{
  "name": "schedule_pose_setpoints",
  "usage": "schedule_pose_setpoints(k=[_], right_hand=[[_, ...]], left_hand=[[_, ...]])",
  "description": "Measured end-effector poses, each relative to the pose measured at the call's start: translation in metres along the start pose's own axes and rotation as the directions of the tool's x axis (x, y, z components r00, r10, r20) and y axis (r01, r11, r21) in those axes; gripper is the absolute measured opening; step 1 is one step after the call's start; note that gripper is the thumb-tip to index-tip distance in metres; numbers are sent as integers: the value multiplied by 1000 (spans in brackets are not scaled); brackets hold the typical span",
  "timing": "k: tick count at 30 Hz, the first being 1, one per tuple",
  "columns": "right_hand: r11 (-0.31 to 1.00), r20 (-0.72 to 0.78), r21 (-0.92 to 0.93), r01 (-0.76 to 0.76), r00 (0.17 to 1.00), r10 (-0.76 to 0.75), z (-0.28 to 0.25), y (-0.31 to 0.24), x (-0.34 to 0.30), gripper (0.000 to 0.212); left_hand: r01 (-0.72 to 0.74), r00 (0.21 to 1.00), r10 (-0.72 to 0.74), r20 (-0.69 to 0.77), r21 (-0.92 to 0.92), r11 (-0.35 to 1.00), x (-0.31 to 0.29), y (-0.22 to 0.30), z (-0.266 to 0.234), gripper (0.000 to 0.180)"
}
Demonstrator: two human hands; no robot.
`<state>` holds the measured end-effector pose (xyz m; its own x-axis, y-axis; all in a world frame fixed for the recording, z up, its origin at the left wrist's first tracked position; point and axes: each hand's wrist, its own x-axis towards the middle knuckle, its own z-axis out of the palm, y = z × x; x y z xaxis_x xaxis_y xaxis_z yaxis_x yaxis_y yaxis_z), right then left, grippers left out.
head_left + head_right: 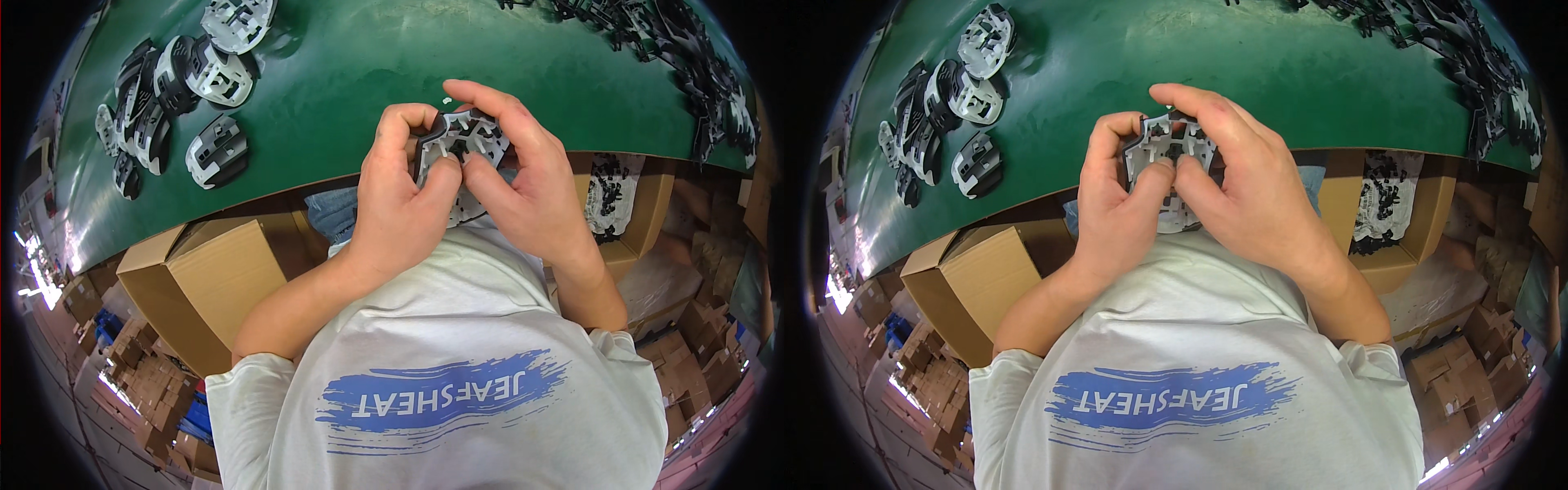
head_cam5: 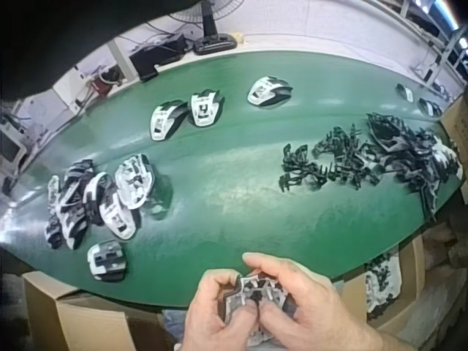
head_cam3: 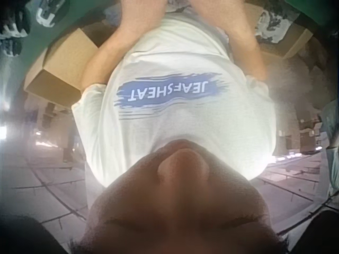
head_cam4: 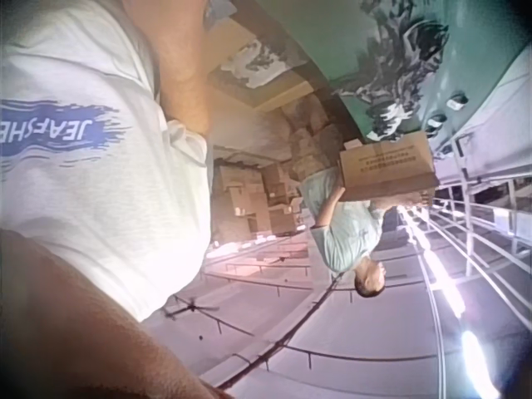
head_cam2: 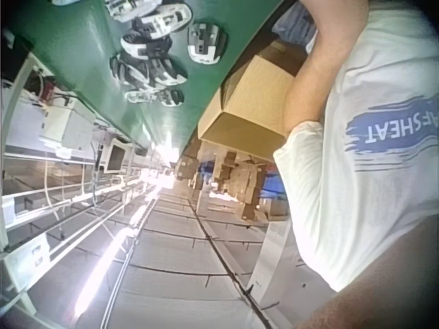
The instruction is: The person assembles computer mouse shells by fitting small plastic brackets and side covers onto each shell by hand, then places the assembled shells into a cardboard box.
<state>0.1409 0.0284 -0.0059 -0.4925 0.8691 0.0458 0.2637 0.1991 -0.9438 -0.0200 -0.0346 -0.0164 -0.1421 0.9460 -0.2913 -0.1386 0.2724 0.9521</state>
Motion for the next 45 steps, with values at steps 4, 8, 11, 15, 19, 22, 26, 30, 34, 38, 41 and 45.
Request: schedule_pose_setpoints(k=[4, 8, 11, 15, 19, 22, 26, 30, 34, 38, 41, 45], right_hand=[[931, 27, 284, -232, 972, 234, -6, -3, 3, 59], [921, 96, 312, -231, 973, 211, -12, -2, 11, 65], [891, 205, 349, -292, 951, 231, -12, -18, 13, 76], [944, 156, 280, -176, 978, 136, -7, -11, 7, 90], [895, 215, 315, -316, 942, 257, -2, -14, 5, 95], [898, 178, 311, -313, 947, 268, 3, -13, 1, 94], [973, 77, 125, -193, 980, 184, 9, -10, 0, 92], [979, 84, 89, -182, 981, 175, 12, -10, -1, 88], [990, 77, 111, -90, 994, 82, 11, -1, 0, 86], [999, 8, 46, -6, 1000, 6, 12, -3, 4, 83], [998, 21, 59, -20, 1000, 19, 3, -5, 8, 83], [893, 145, 415, -171, 982, 121, -4, -19, 20, 83]], left_hand=[[163, 986, -157, 56, -134, 977, -6, 18, 0, 44], [193, 973, -182, 142, -68, 979, -12, 17, -9, 52], [212, 975, -204, 83, -99, 972, -9, 10, -11, 50], [108, 994, -104, 44, -82, 991, -9, 8, -11, 48], [-44, 999, 44, -13, -25, 999, -7, 2, -9, 49], [-49, 998, 42, 53, 143, 989, -4, 3, -14, 50], [-133, 991, 132, 21, 253, 958, -2, -6, -14, 50], [-149, 986, 164, -30, 286, 947, -4, -13, -11, 51], [-185, 979, 203, -28, 304, 935, -2, -12, -8, 51], [-247, 961, 271, -44, 297, 922, -1, -10, -8, 50], [-250, 965, 263, 2, 319, 914, -1, 6, -10, 50], [-30, 979, 32, 203, -13, 999, -27, 52, -34, 66]])
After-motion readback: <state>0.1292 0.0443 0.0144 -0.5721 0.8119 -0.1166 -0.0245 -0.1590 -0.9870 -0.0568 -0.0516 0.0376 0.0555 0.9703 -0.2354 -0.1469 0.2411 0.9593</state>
